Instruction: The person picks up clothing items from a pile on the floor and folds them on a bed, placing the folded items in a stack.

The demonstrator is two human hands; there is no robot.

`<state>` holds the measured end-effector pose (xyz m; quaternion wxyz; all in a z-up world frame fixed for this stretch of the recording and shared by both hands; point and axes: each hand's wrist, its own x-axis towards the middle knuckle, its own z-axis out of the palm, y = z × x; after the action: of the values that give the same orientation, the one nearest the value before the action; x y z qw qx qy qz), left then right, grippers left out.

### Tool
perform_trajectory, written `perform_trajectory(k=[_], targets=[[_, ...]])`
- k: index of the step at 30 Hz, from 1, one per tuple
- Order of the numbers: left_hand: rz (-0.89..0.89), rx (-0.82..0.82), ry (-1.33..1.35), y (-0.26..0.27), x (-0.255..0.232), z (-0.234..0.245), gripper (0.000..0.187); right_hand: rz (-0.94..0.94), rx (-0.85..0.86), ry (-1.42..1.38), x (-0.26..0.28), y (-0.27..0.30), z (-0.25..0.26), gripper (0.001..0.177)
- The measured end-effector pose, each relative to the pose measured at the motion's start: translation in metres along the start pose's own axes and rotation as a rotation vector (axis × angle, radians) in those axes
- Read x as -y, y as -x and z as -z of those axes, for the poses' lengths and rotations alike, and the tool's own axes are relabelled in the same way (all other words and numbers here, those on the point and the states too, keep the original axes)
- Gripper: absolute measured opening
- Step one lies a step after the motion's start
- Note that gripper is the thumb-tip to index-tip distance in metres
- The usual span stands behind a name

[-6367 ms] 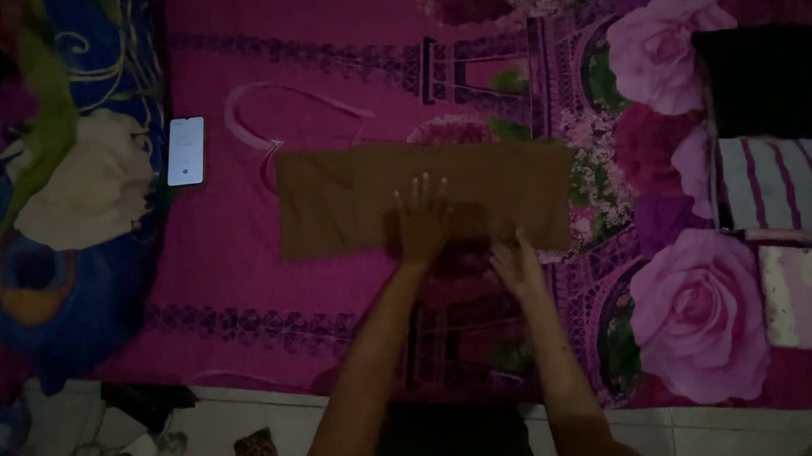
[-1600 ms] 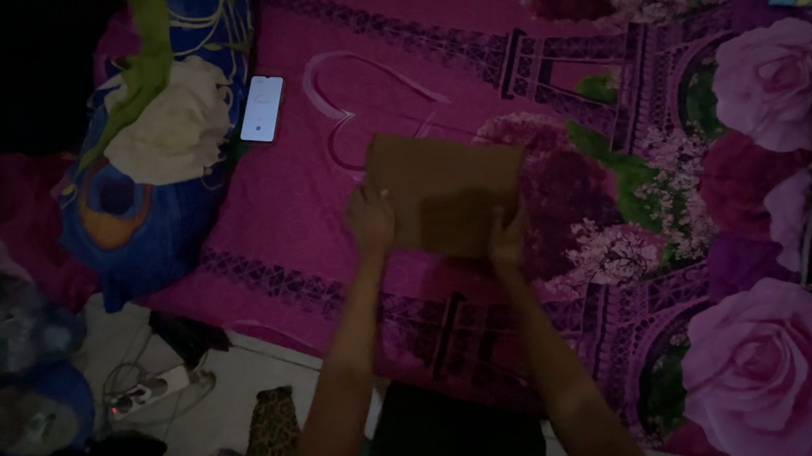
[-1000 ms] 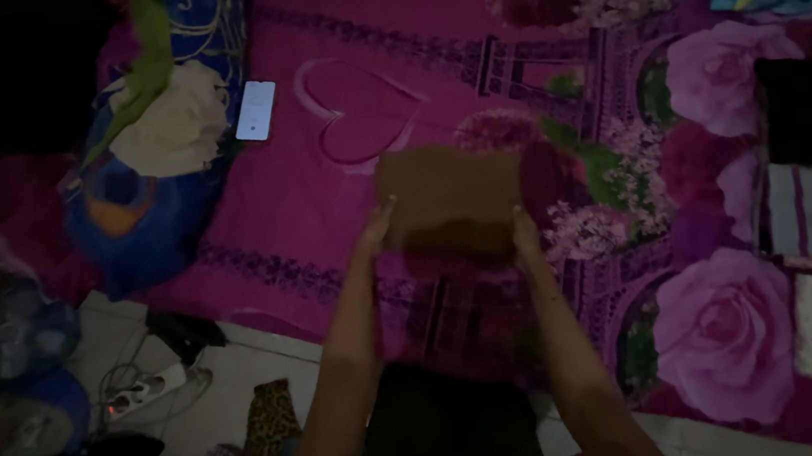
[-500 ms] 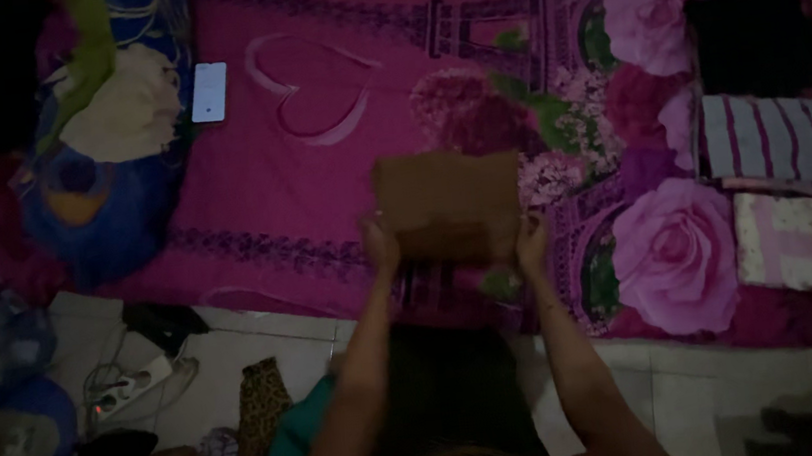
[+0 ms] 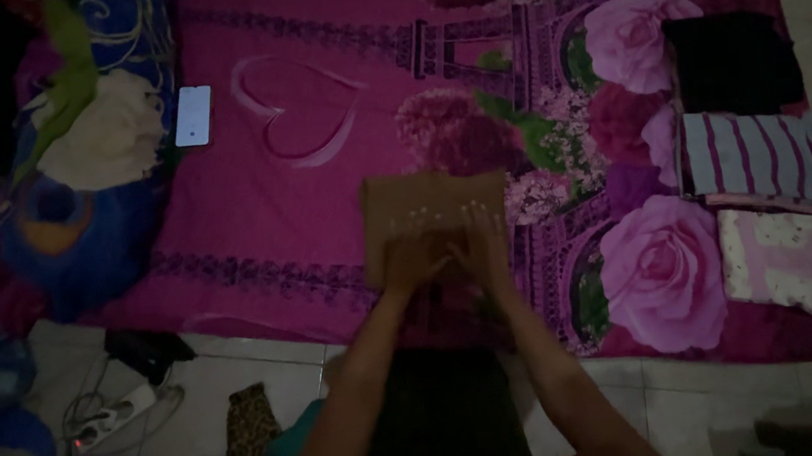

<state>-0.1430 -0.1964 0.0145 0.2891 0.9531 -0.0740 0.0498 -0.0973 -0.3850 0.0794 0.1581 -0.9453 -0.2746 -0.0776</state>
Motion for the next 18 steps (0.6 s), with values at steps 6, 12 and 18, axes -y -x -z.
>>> perform_trajectory(k=[6, 12, 18], targets=[[0.261, -0.306, -0.018, 0.047, 0.006, 0.030, 0.097, -0.177, 0.089, 0.000, -0.008, 0.014, -0.003, 0.122], [0.263, -0.313, 0.023, 0.068, -0.010, 0.060, 0.124, -0.182, 0.005, -0.217, -0.016, 0.044, -0.004, 0.140], [0.399, -0.078, 0.014, 0.084, 0.007, 0.054, 0.132, -0.136, -0.114, -0.263, -0.021, 0.080, -0.005, 0.135]])
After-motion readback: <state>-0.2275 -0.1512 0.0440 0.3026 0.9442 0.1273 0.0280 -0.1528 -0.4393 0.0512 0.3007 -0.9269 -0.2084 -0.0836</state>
